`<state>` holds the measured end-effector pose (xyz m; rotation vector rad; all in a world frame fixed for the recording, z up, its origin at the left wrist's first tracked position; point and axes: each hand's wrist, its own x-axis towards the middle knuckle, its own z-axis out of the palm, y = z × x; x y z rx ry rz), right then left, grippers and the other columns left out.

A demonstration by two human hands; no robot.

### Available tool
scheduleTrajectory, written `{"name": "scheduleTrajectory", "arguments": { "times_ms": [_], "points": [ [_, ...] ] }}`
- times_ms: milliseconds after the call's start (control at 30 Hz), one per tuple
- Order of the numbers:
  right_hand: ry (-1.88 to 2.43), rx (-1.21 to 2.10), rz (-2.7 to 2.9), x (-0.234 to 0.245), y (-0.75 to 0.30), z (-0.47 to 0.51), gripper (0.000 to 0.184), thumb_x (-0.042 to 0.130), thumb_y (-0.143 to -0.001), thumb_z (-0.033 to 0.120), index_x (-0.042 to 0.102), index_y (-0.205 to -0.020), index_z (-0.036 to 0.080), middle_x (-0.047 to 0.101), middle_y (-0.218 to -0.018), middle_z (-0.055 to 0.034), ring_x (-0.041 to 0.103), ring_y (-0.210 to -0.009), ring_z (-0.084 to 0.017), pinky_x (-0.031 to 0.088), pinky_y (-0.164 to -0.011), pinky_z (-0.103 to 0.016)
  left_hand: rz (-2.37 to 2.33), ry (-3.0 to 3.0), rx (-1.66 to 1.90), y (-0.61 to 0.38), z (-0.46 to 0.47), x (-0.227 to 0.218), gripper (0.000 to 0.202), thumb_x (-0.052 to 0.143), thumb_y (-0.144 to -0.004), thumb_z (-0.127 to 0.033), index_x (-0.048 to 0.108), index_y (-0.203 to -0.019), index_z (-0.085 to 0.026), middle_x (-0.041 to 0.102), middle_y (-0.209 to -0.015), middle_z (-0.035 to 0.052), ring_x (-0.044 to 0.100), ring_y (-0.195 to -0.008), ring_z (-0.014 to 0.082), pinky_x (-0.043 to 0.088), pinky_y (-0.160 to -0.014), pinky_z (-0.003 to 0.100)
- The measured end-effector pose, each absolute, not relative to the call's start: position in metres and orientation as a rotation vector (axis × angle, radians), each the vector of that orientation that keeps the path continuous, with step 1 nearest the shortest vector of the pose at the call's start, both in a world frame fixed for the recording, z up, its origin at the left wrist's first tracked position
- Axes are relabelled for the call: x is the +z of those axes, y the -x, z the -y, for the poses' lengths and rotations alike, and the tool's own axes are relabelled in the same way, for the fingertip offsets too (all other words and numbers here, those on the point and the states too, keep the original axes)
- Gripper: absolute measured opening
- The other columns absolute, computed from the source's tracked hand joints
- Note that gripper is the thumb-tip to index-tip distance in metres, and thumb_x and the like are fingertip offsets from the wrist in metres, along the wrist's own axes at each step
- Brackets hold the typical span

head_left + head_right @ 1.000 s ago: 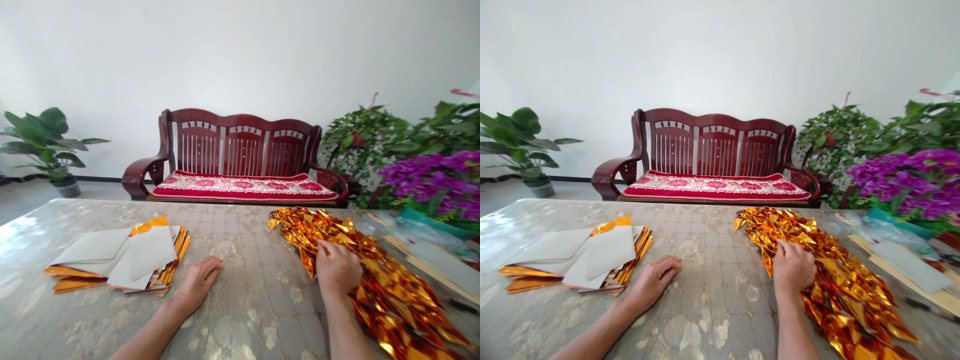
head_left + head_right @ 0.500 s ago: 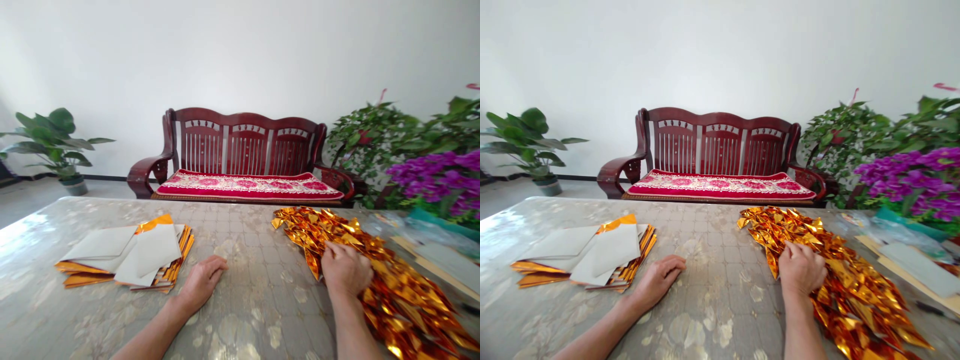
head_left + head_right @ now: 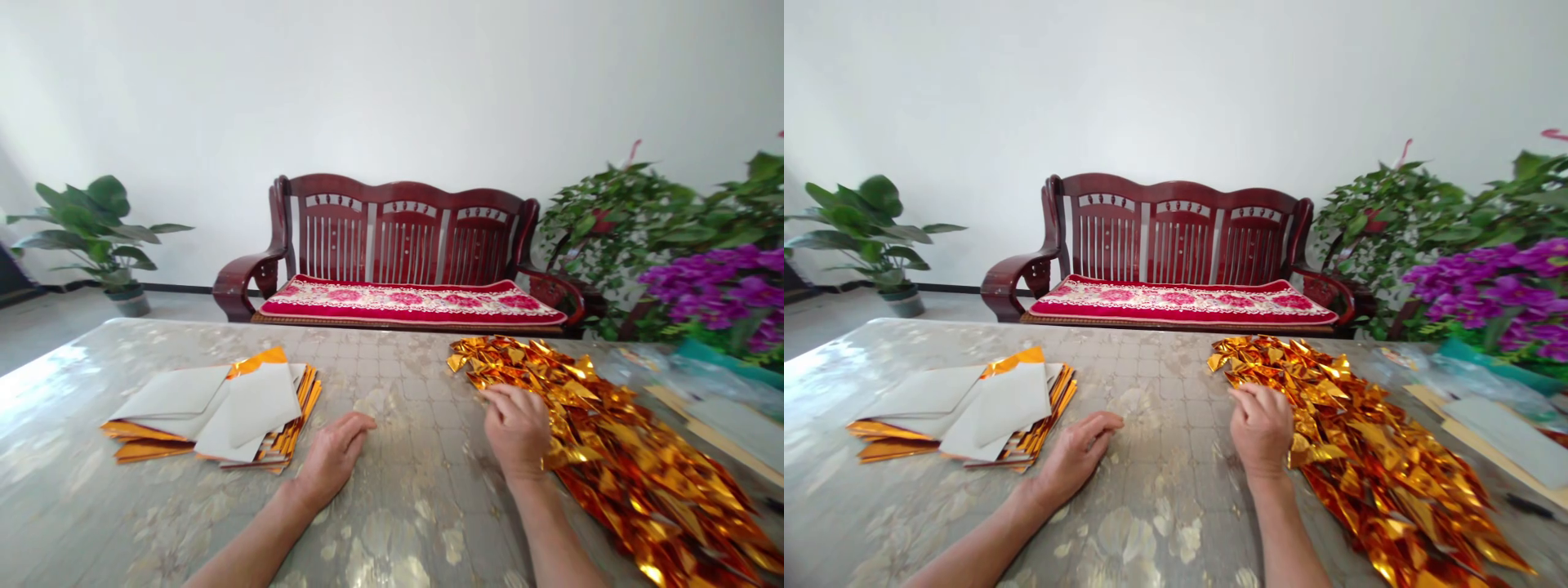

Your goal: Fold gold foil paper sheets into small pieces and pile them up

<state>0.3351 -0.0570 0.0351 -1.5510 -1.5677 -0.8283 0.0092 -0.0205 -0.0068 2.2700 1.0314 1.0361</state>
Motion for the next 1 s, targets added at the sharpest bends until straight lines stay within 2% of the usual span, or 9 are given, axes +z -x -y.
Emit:
{"name": "scheduleTrajectory", "arguments": {
  "times_ms": [133, 267, 367, 467, 600, 700, 867, 1000],
  "points": [
    [1.453, -0.488, 1.846, 0.019, -0.297, 0.047, 0.032, 0.049, -0.083, 0.003, 0.074, -0.082, 0.023, 0.071, -0.087, -0.0031, 0.059, -0.087, -0.019, 0.046, -0.081, -0.032, -1.229, -2.372, 1.214, -0.002, 0.018, 0.007, 0.025, 0.045, -0.094, -0.018, 0.067, -0.103, -0.024, 0.072, -0.107, 0.0038, 0.065, -0.102, 0.0194, 0.049, -0.093, 0.034],
    [1.489, -0.257, 1.942, 0.005, -0.290, 0.044, 0.032, 0.048, -0.080, 0.003, 0.073, -0.080, 0.025, 0.071, -0.088, -0.0008, 0.062, -0.088, -0.018, 0.048, -0.079, -0.029, -1.469, -2.372, 1.312, 0.011, 0.012, 0.045, 0.025, 0.046, -0.094, -0.020, 0.068, -0.105, -0.024, 0.071, -0.111, 0.0046, 0.062, -0.107, 0.0215, 0.046, -0.098, 0.037],
    [1.534, -0.172, 1.940, 0.000, -0.295, 0.044, 0.032, 0.048, -0.080, 0.005, 0.073, -0.080, 0.025, 0.071, -0.088, -0.0003, 0.064, -0.087, -0.017, 0.049, -0.077, -0.028, -1.760, -2.355, 1.216, 0.032, 0.004, 0.075, 0.027, 0.049, -0.093, -0.027, 0.067, -0.113, -0.024, 0.067, -0.123, 0.0057, 0.058, -0.117, 0.0246, 0.042, -0.104, 0.040],
    [1.541, -0.154, 1.931, 0.000, -0.297, 0.043, 0.032, 0.048, -0.080, 0.006, 0.074, -0.079, 0.025, 0.072, -0.087, -0.0003, 0.065, -0.085, -0.017, 0.049, -0.076, -0.028, -2.117, -2.321, 0.908, 0.064, -0.009, 0.087, 0.038, 0.051, -0.091, -0.034, 0.062, -0.126, -0.025, 0.056, -0.138, 0.0091, 0.049, -0.128, 0.0312, 0.038, -0.107, 0.047],
    [1.534, -0.160, 1.928, 0.001, -0.294, 0.043, 0.032, 0.048, -0.079, 0.006, 0.074, -0.077, 0.026, 0.072, -0.084, -0.0003, 0.064, -0.084, -0.017, 0.049, -0.075, -0.028, -2.333, -2.184, 0.380, 0.110, -0.031, 0.071, 0.057, 0.053, -0.086, -0.052, 0.056, -0.135, -0.023, 0.049, -0.142, 0.0172, 0.046, -0.128, 0.0404, 0.043, -0.097, 0.052],
    [1.554, -0.148, 1.928, 0.002, -0.293, 0.042, 0.031, 0.049, -0.080, 0.007, 0.074, -0.078, 0.026, 0.072, -0.085, -0.0001, 0.064, -0.085, -0.018, 0.048, -0.076, -0.029, -2.294, -2.028, 0.100, 0.130, -0.043, 0.052, 0.064, 0.056, -0.080, -0.055, 0.053, -0.136, -0.023, 0.053, -0.137, 0.0178, 0.055, -0.117, 0.0397, 0.047, -0.091, 0.049],
    [1.583, -0.129, 1.930, 0.002, -0.294, 0.042, 0.031, 0.049, -0.082, 0.008, 0.074, -0.079, 0.026, 0.072, -0.086, 0.0003, 0.064, -0.086, -0.018, 0.048, -0.076, -0.029, -2.248, -2.045, 0.063, 0.136, -0.051, 0.040, 0.053, 0.052, -0.082, -0.051, 0.060, -0.124, -0.020, 0.059, -0.128, 0.0195, 0.058, -0.114, 0.0378, 0.047, -0.088, 0.044],
    [1.595, -0.118, 1.922, 0.001, -0.294, 0.042, 0.030, 0.050, -0.083, 0.008, 0.074, -0.079, 0.026, 0.072, -0.087, -0.0001, 0.064, -0.087, -0.019, 0.048, -0.076, -0.030, -2.242, -2.070, 0.100, 0.133, -0.051, 0.040, 0.040, 0.049, -0.085, -0.043, 0.063, -0.113, -0.019, 0.063, -0.121, 0.0177, 0.061, -0.111, 0.0346, 0.048, -0.086, 0.041]
  ]
}}
